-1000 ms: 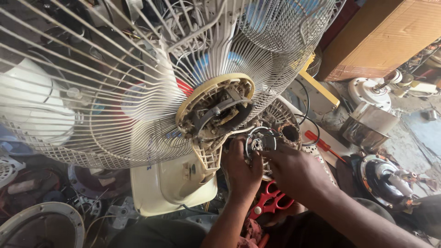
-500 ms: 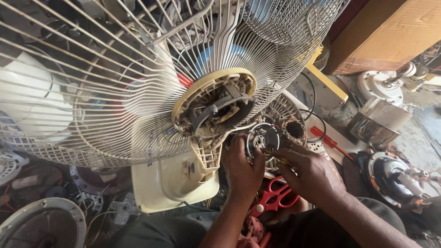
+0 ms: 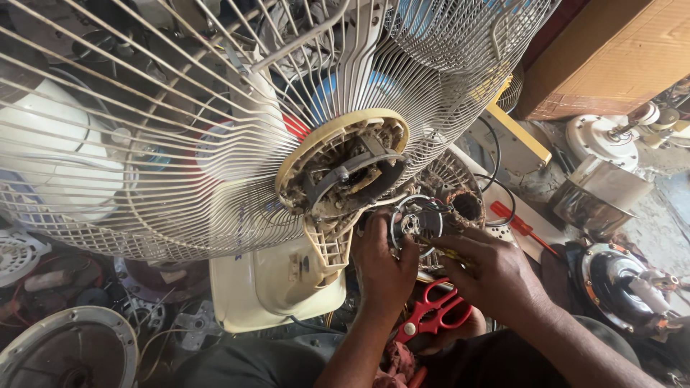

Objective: The person sits on the floor repairing an electric table fan, working by hand on the fan's rotor and blade hub assembly resting on their lap. They turn and reposition the metal hub component, manipulate its parts, and at one point use a small hand tool on the assembly while other fan parts and motors lie around the workspace.

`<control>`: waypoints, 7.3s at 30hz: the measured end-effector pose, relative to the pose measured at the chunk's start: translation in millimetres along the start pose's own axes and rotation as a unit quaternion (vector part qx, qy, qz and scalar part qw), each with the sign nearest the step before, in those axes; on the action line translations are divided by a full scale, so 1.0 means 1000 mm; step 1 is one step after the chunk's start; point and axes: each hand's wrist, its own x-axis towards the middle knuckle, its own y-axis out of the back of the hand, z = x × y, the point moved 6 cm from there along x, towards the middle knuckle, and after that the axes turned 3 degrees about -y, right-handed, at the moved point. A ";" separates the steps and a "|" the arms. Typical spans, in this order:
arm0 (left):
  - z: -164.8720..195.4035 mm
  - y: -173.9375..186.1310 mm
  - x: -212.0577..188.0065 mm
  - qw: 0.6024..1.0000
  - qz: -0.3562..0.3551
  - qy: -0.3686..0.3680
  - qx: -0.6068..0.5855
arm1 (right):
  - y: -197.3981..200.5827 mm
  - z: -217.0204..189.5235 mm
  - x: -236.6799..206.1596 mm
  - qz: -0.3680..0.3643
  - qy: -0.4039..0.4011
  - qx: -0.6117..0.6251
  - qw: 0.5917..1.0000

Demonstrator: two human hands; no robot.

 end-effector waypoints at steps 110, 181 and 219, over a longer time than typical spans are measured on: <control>-0.009 -0.004 0.005 0.999 -0.008 0.045 0.029 | -0.045 -0.007 0.030 -0.155 -0.036 -0.271 0.949; -0.002 0.003 0.008 0.995 -0.061 -0.044 0.058 | -0.030 -0.010 -0.004 -0.013 -0.157 0.014 0.987; -0.003 0.014 0.009 0.996 -0.065 -0.016 0.055 | -0.026 -0.001 0.005 -0.045 -0.122 0.026 0.991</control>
